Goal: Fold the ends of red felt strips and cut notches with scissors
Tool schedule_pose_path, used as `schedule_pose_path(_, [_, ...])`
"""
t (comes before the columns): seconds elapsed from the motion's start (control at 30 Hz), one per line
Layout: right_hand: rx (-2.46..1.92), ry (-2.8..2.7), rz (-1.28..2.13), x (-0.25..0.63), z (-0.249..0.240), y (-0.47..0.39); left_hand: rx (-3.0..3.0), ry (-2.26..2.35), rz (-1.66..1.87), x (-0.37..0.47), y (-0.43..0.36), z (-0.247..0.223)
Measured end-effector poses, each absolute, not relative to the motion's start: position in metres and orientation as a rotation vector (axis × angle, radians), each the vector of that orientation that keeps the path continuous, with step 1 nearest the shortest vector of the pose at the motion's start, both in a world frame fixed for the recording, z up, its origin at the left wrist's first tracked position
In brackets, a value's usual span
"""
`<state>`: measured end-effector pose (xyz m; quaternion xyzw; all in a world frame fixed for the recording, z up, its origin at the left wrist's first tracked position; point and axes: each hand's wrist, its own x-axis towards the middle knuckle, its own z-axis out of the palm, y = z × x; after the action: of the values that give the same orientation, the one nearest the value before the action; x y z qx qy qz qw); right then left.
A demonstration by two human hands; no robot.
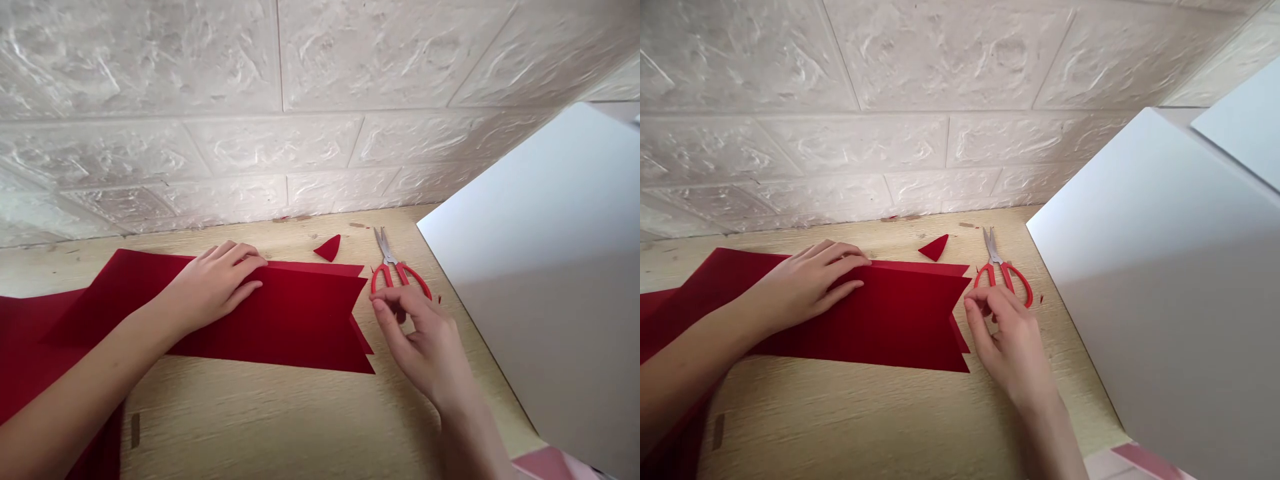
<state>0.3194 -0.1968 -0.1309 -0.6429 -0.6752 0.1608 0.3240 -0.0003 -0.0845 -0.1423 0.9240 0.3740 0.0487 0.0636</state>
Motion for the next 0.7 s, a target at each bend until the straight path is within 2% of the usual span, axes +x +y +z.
schedule_pose_path(0.2, [-1.515,-2.097,0.283,0.329,-0.146,-0.211,2.826,1.129,0.230,0.001,-0.085,-0.145])
schedule_pose_path(0.37, [-1.509,-2.123,0.190,0.324,-0.153,-0.211,2.839,1.153,0.274,0.003,-0.089,-0.148])
schedule_pose_path(0.7, [-1.477,-2.070,0.223,0.325,-0.153,-0.211,2.862,1.230,0.380,0.006,-0.091,-0.155])
